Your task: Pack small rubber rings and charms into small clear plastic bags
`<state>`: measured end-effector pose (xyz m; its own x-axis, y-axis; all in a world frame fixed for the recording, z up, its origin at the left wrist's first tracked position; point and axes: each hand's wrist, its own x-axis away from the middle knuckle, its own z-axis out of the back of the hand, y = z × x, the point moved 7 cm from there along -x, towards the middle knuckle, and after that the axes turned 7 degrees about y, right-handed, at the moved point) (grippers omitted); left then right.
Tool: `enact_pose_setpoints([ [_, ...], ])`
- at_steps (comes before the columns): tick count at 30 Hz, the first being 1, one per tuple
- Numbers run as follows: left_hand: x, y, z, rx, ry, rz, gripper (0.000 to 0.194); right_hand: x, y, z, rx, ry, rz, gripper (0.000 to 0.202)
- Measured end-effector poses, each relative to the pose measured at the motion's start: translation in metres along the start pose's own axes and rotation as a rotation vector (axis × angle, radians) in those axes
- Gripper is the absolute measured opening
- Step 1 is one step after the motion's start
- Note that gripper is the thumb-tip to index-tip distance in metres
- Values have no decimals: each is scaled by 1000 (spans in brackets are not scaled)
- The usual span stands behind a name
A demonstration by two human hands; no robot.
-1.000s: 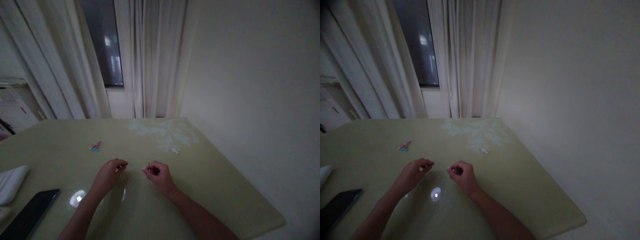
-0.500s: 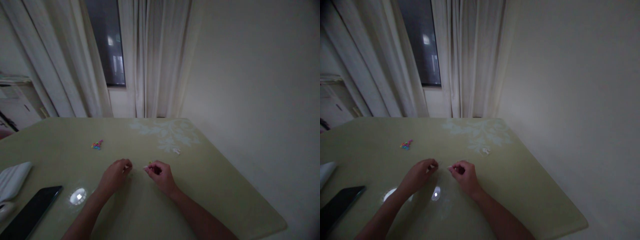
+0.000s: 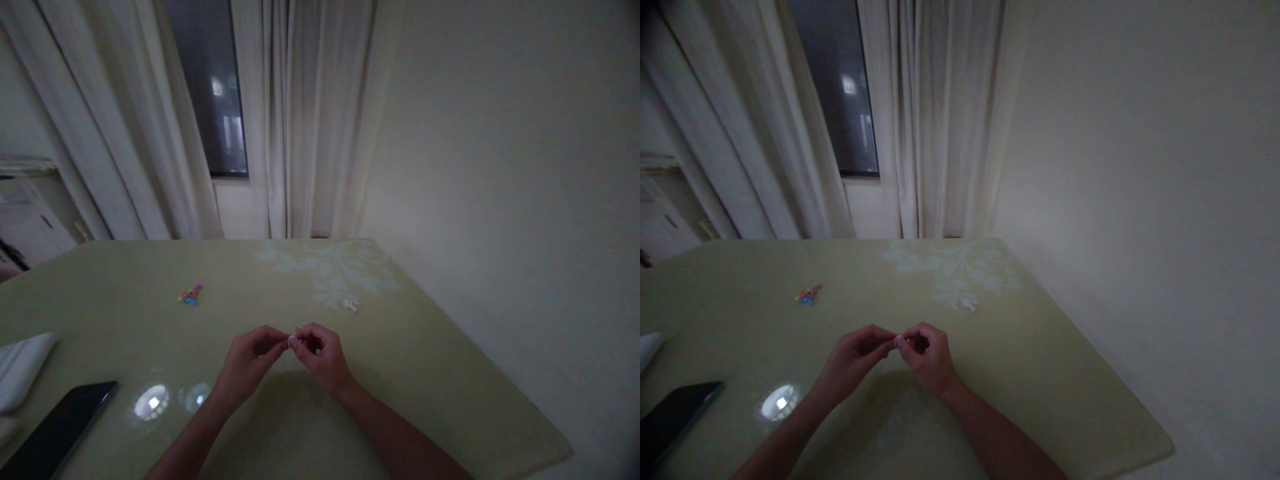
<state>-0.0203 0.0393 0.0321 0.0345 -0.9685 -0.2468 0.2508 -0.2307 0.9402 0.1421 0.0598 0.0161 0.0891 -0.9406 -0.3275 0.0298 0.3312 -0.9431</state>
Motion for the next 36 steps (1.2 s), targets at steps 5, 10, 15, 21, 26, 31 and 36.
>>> enact_pose_setpoints([
  [5,0,-6,-3,46,16,-3,26,0,2,-1,-10,-9,2,28],
  [10,2,-3,-1,-171,88,-123,23,-1,0,0,46,10,53,25],
  [15,7,-1,-3,-264,154,-193,21,2,-6,-2,138,10,161,19],
  [21,1,-11,-11,-103,28,-108,22,-5,-15,6,270,17,232,14],
  [26,-15,-25,32,-176,165,-50,37,-33,-17,49,441,141,244,19],
  [31,-25,-39,70,-631,244,-61,35,-46,9,60,735,8,182,11],
  [36,-24,-56,63,-905,81,-41,34,-42,20,44,841,-110,168,10],
])
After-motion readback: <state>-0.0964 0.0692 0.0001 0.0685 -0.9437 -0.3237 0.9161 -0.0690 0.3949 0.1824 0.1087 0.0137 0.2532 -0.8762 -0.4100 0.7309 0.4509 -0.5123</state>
